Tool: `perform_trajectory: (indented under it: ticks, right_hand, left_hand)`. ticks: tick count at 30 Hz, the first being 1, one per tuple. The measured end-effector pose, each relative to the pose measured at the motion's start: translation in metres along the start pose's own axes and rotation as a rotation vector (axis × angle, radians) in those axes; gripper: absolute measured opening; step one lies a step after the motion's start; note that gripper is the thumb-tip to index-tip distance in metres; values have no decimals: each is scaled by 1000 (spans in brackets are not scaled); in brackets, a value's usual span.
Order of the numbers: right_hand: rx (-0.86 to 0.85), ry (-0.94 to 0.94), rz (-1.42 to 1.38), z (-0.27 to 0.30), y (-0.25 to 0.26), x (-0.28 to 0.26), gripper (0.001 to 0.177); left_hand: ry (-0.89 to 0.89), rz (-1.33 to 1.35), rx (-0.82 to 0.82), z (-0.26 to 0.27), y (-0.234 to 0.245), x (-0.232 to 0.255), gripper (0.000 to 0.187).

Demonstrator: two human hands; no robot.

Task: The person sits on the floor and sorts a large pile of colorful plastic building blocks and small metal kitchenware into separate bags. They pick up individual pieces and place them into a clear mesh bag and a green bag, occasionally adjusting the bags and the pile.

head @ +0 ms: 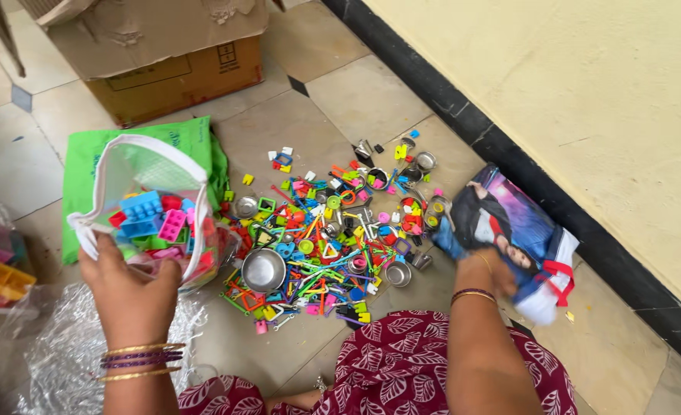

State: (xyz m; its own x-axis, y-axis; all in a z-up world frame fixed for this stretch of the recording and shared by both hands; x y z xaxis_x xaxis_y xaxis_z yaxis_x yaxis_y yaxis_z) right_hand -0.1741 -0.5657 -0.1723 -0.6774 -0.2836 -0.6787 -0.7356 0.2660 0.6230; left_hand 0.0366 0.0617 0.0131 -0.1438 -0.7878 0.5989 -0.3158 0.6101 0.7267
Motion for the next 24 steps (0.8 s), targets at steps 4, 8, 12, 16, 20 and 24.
perform_trajectory:
  ticks: [4,8,12,16,20,24]
  right_hand:
    - [400,87,-487,-1,31,-98,70]
    - [115,696,-655,29,74,-212,60]
    - [-213,1032,-634,98,90,-277,47]
    - [-721,1371,-429,156,97,-275,44]
    - [-1037,1330,-345,179,94,-254,33]
    - [-1375,1014,169,172,73,-237,20]
  left_hand:
    - [168,95,-101,-1,-5,-5,92]
    - [-103,-63,69,-1,-3,3,94]
    - [61,-3,-8,-1,-5,-4,94]
    - [208,189,-76,-1,-15,-12,97]
    - [-49,-14,113,-2,-13,-7,91]
    - [-21,41,86,0,-15,-1,93]
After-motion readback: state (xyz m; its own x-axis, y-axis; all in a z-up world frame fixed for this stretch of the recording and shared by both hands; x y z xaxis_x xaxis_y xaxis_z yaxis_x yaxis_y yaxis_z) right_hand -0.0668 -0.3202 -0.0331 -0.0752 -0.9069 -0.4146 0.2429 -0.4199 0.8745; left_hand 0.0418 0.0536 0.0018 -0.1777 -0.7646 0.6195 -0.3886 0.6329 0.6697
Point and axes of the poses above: each hand's wrist, its own z-axis away from the middle knuckle, its own y-axis out of the back of the hand, x = y × z, the point moved 4 cm from there along -z, towards the middle knuckle, and after that the axes turned 13 degrees about -z, right-handed, at the moved point
